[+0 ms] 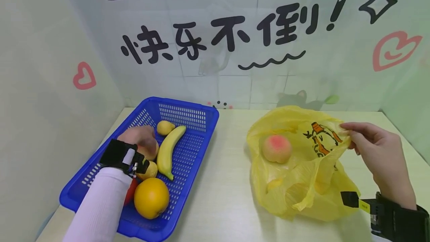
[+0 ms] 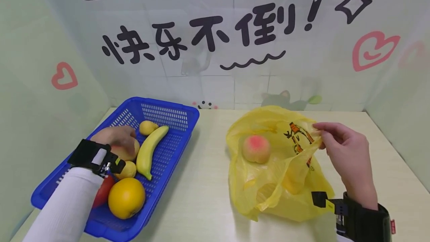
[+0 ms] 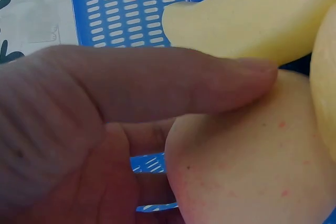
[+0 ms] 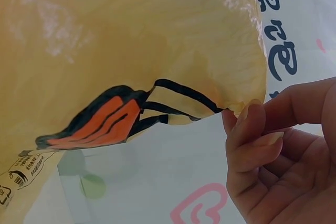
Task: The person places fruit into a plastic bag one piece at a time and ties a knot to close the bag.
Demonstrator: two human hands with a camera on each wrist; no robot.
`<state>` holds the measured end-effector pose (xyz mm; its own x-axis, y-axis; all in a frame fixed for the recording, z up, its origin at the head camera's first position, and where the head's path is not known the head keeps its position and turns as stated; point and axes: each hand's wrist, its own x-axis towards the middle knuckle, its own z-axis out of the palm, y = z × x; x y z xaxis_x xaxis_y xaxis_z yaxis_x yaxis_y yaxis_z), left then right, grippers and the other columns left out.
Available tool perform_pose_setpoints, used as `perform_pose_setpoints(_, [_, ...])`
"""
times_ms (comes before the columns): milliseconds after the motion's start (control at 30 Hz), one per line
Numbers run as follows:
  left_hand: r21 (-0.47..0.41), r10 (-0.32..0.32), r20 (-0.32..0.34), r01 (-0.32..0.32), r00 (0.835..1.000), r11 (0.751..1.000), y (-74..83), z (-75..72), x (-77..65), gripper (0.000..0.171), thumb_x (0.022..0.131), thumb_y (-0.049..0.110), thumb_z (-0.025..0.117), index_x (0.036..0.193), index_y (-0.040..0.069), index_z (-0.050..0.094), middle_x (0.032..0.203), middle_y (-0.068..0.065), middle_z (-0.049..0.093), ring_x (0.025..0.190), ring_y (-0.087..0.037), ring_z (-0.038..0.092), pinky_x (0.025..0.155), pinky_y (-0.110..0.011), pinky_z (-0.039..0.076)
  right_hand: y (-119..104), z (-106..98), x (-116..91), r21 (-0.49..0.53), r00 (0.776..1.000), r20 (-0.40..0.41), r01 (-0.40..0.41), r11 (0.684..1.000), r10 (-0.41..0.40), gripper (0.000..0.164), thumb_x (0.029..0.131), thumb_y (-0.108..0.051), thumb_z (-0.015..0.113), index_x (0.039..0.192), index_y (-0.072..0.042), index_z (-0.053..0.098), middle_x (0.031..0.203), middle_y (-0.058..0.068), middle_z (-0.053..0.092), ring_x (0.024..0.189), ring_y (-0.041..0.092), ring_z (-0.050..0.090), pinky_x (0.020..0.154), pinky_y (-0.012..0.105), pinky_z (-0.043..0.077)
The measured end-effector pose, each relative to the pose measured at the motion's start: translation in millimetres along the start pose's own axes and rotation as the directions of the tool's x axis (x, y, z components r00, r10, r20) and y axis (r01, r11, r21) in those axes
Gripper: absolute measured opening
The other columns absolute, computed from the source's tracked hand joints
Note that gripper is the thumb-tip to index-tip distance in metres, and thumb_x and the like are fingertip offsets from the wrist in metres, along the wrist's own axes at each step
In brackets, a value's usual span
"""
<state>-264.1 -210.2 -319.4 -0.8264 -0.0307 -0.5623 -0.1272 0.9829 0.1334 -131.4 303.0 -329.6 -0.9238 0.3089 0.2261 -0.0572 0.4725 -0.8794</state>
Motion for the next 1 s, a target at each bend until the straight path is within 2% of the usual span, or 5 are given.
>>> perform_pose_setpoints(200, [-0.122,-0.010,0.028,0.013,1.000,0.992,-1.2,0.4,0.0,0.073,0.073,0.001,0.078,0.139,0.003,0.046,0.130,-0.026,0.051,0.106,-0.041,0.051,0.081,-0.048,0.057,3,-1,-2,-0.021,1.000,0.005,-0.007,1.000,0.007,0.025,0.101,-0.020,0.053,0.119,-0.011,0.067,0.089,-0.020,0.065,0.066,0.008,0.053,0.057,0.018,0.043])
perform_pose_setpoints(400, [-0.148,-0.015,0.018,0.017,1.000,0.989,-1.6,2.7,-1.1,0.070,0.074,0.003,0.077,0.137,0.004,0.047,0.124,-0.024,0.052,0.103,-0.040,0.051,0.075,-0.043,0.058,5,-1,-5,-0.029,1.000,0.002,-0.009,1.000,0.009,0.025,0.101,-0.019,0.052,0.120,-0.011,0.067,0.090,-0.022,0.065,0.066,0.008,0.053,0.057,0.018,0.044])
perform_pose_setpoints(700, [-0.072,0.144,-0.027,-0.146,0.989,0.987,-12.0,-2.1,-2.0,0.069,0.074,0.016,0.079,0.135,0.001,0.050,0.120,-0.023,0.055,0.100,-0.037,0.053,0.079,-0.044,0.056,3,-1,-2,-0.027,1.000,-0.003,0.007,1.000,-0.007,0.025,0.101,-0.019,0.052,0.119,-0.012,0.067,0.089,-0.022,0.065,0.066,0.008,0.053,0.056,0.018,0.043])
perform_pose_setpoints(867, [-0.093,0.219,-0.091,-0.228,0.971,0.969,-15.9,-4.8,-9.8,0.073,0.077,0.022,0.076,0.138,-0.003,0.045,0.121,-0.027,0.054,0.096,-0.036,0.056,0.073,-0.040,0.057,1,-1,-1,-0.024,1.000,-0.005,0.007,1.000,-0.007,0.024,0.101,-0.019,0.053,0.118,-0.012,0.068,0.088,-0.022,0.065,0.065,0.007,0.052,0.056,0.018,0.043])
perform_pose_setpoints(1000, [-0.102,0.280,-0.171,-0.300,0.945,0.949,-12.5,-15.2,-24.3,0.074,0.079,0.029,0.075,0.137,-0.003,0.043,0.120,-0.028,0.054,0.095,-0.036,0.057,0.068,-0.036,0.057,0,0,-1,-0.020,1.000,-0.005,0.010,1.000,-0.010,0.024,0.101,-0.019,0.053,0.118,-0.011,0.068,0.088,-0.023,0.065,0.066,0.007,0.052,0.056,0.017,0.043])
